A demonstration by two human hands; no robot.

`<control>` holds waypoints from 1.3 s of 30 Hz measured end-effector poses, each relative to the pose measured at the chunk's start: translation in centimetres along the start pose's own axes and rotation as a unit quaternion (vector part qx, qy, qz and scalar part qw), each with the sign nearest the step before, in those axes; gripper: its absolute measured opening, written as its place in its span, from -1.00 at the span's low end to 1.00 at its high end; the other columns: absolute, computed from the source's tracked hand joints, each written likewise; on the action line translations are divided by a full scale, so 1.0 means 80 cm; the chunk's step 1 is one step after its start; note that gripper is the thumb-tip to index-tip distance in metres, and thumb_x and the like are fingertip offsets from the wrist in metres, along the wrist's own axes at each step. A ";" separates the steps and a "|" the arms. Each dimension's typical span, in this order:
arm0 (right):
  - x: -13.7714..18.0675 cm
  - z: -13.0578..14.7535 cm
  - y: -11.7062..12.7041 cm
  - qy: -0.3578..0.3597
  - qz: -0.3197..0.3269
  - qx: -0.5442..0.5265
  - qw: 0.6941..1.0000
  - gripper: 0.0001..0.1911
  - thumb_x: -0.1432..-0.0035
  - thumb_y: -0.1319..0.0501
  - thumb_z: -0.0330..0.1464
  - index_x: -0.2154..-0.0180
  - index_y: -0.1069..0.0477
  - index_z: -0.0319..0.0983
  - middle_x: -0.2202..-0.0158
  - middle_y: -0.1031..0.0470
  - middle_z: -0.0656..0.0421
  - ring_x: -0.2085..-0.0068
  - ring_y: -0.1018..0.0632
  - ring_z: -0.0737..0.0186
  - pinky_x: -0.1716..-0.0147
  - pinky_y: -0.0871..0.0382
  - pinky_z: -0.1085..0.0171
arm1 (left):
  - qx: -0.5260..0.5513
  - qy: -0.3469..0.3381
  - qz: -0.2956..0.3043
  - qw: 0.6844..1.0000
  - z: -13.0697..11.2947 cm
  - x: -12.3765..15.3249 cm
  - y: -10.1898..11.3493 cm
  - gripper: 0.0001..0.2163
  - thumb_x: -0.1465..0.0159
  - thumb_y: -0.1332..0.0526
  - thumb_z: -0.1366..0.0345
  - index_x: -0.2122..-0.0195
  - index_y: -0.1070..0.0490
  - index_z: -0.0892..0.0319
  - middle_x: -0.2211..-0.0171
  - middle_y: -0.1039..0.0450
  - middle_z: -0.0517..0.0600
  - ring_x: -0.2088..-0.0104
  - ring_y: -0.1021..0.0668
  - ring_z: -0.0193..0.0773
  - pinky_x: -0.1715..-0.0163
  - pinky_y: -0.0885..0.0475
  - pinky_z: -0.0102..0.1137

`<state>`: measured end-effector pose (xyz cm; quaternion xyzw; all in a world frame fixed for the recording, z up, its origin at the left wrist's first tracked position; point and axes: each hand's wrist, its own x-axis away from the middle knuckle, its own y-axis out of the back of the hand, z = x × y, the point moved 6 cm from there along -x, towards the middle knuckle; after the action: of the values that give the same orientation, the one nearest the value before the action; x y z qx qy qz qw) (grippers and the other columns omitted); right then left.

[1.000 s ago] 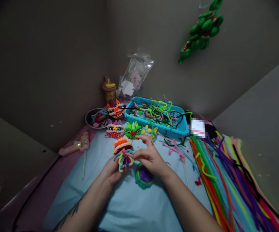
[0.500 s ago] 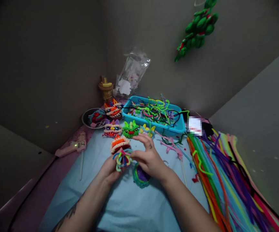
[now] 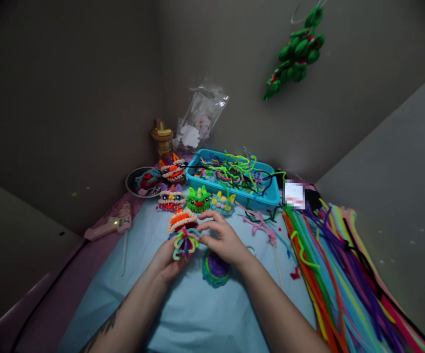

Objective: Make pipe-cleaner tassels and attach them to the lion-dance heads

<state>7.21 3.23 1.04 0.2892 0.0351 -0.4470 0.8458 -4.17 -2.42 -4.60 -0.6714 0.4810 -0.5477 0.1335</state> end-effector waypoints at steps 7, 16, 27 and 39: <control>-0.006 -0.001 -0.004 0.021 0.046 -0.018 0.999 -0.89 -0.12 -0.27 -0.31 0.41 -0.50 -0.19 0.01 -0.31 0.06 -0.10 -0.39 0.08 -0.10 -0.26 0.09 | 0.010 0.009 0.021 1.000 0.002 -0.003 0.004 -0.94 -0.26 -0.16 0.44 0.32 -0.42 0.26 0.62 -0.39 -0.08 0.72 -0.41 -0.43 0.73 -0.31 -0.58; -0.020 0.014 0.002 0.056 0.112 0.095 0.988 -0.77 -0.22 -0.13 -0.27 0.45 -0.42 -0.20 0.07 -0.29 0.07 -0.01 -0.39 0.09 -0.04 -0.27 0.03 | -0.001 -0.039 0.037 0.999 0.009 -0.017 0.013 -0.90 -0.16 -0.30 0.39 0.43 -0.40 0.30 0.64 -0.39 -0.07 0.70 -0.40 -0.42 0.69 -0.31 -0.54; -0.025 0.022 0.018 0.054 0.110 0.115 0.986 -0.89 -0.19 -0.18 -0.33 0.33 -0.48 -0.17 0.06 -0.30 0.08 -0.04 -0.39 0.09 -0.08 -0.25 0.07 | -0.020 -0.051 0.022 0.998 0.005 -0.016 0.012 -0.94 -0.22 -0.23 0.41 0.37 -0.41 0.31 0.63 -0.38 -0.07 0.70 -0.39 -0.43 0.68 -0.30 -0.55; -0.031 0.036 0.008 0.074 0.186 0.093 0.975 -0.82 -0.23 -0.18 -0.27 0.29 -0.52 -0.18 0.05 -0.26 0.06 -0.05 -0.35 0.13 -0.11 -0.18 0.13 | -0.018 -0.051 0.025 0.998 0.006 -0.018 0.013 -0.95 -0.22 -0.21 0.46 0.40 -0.39 0.30 0.64 -0.37 -0.08 0.69 -0.37 -0.46 0.68 -0.30 -0.58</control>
<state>5.65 3.81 4.49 0.4002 0.0013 -0.2606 0.8786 -4.14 -1.96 -6.41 -0.6888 0.4999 -0.5003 0.1591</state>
